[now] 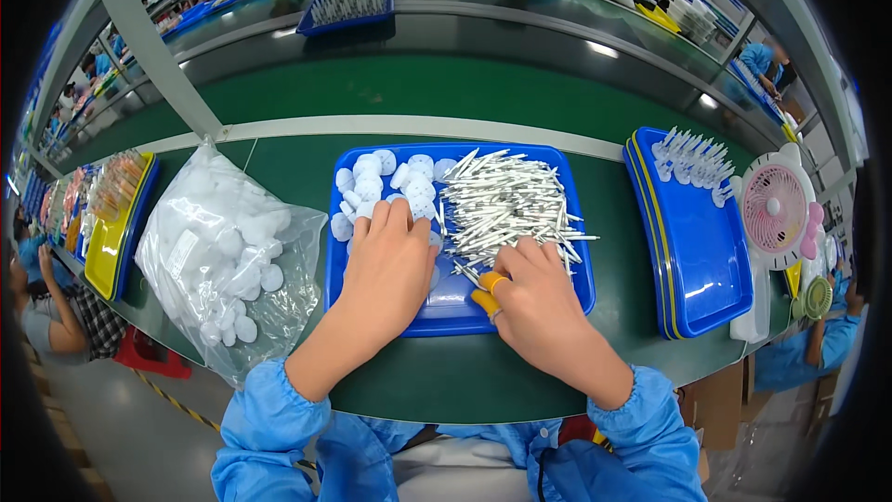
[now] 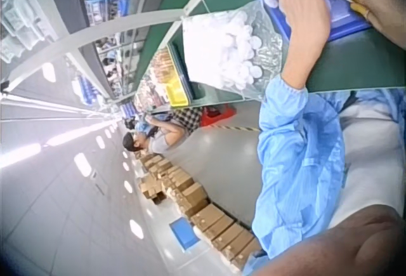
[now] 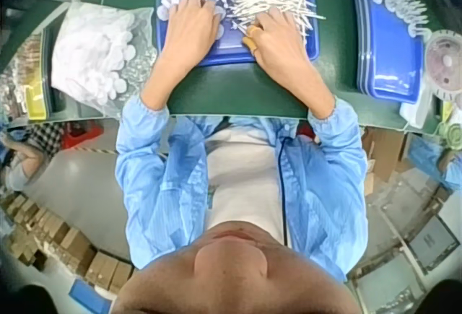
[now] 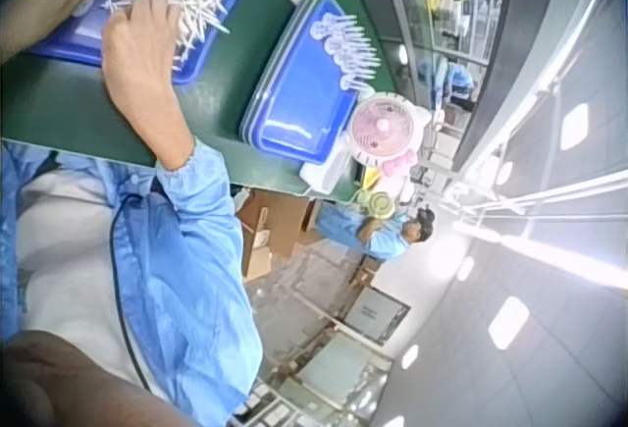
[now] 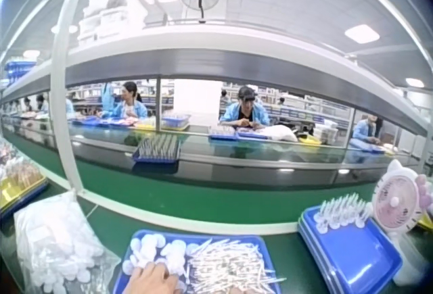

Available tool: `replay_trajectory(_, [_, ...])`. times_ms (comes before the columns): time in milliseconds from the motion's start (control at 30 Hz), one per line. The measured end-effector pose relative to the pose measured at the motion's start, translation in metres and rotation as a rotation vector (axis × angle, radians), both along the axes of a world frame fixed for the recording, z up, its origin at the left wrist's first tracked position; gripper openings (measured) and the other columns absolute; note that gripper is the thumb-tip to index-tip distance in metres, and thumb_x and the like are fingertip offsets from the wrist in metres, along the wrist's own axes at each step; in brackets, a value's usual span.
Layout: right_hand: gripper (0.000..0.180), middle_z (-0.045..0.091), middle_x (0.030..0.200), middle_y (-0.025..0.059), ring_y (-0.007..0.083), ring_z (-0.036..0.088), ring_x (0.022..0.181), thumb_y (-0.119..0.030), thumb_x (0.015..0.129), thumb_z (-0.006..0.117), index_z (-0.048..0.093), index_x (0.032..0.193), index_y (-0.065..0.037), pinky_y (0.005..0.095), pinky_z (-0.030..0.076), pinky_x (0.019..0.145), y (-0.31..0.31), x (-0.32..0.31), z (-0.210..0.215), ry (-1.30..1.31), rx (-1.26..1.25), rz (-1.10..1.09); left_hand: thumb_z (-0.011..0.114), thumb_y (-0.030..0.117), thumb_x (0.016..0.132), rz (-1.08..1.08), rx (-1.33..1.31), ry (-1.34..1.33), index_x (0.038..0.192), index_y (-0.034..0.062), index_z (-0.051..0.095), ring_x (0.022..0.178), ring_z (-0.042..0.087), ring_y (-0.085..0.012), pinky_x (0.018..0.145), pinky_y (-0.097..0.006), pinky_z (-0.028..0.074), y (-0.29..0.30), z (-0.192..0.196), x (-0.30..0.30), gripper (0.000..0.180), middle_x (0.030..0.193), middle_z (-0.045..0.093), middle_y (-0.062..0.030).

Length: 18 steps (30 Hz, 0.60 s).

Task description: The person repeatedly picks up white plastic circular bases and thin white rods from a blue tray. They insert the rods into the bases one by one and place the assembled units into a separate blue tray with slots. The process is repetitive and performed by hand.

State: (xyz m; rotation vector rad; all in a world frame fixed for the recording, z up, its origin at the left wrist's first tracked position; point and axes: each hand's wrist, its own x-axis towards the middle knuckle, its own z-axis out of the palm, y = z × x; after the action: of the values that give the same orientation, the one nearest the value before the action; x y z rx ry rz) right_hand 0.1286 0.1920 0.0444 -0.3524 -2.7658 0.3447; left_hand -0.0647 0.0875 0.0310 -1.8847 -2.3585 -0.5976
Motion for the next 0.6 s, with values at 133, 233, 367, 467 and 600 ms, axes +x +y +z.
replay_trajectory(133, [0.015,0.061,0.098,0.0138,0.0314,0.054,0.103,-0.003,0.073,0.078,0.074,0.086,0.003,0.0442,0.042,0.089,-0.005,-0.002,-0.020,-0.032,0.029,-0.121,0.075,0.012,0.090,-0.066,-0.012,-0.080,0.119,-0.0009,0.071,0.108,0.056,-0.0331,0.090,-0.045,0.043,-0.001,-0.001,-0.005,0.031,0.110,0.057,-0.0147])
replay_trajectory(233, [0.016,0.061,0.098,0.0146,0.0322,0.054,0.102,-0.001,0.073,0.076,0.074,0.088,0.004,0.0445,0.042,0.089,-0.006,-0.007,-0.022,-0.019,-0.031,-0.145,0.075,0.011,0.089,-0.087,-0.027,-0.104,0.118,-0.0003,0.070,0.108,0.055,-0.0334,0.090,-0.045,0.043,-0.001,0.001,-0.009,0.031,0.112,0.056,-0.0153])
replay_trajectory(367, [0.017,0.061,0.098,0.0150,0.0332,0.054,0.100,0.003,0.073,0.073,0.073,0.090,0.005,0.0445,0.042,0.089,-0.008,-0.008,-0.025,0.024,-0.100,-0.146,0.074,0.010,0.087,-0.105,-0.026,-0.149,0.116,0.0016,0.069,0.107,0.057,-0.0334,0.093,-0.045,0.043,0.000,0.007,-0.010,0.031,0.106,0.061,-0.0138])
replay_trajectory(467, [0.019,0.061,0.099,0.0149,0.0335,0.054,0.101,0.004,0.073,0.072,0.072,0.092,0.005,0.0443,0.042,0.089,-0.010,-0.004,-0.024,0.023,-0.127,-0.124,0.074,0.010,0.086,-0.090,-0.068,-0.201,0.114,0.0025,0.069,0.103,0.059,-0.0335,0.094,-0.045,0.043,-0.004,0.015,-0.006,0.029,0.100,0.066,-0.0132])
replay_trajectory(600, [0.024,0.064,0.101,0.0143,0.0332,0.055,0.101,0.005,0.074,0.072,0.073,0.098,0.004,0.0439,0.043,0.089,-0.009,-0.002,-0.021,0.038,-0.145,-0.064,0.075,0.008,0.086,-0.007,0.078,-0.174,0.109,0.0015,0.068,0.094,0.064,-0.0339,0.089,-0.045,0.047,-0.015,0.009,-0.008,0.025,0.095,0.069,-0.0144])
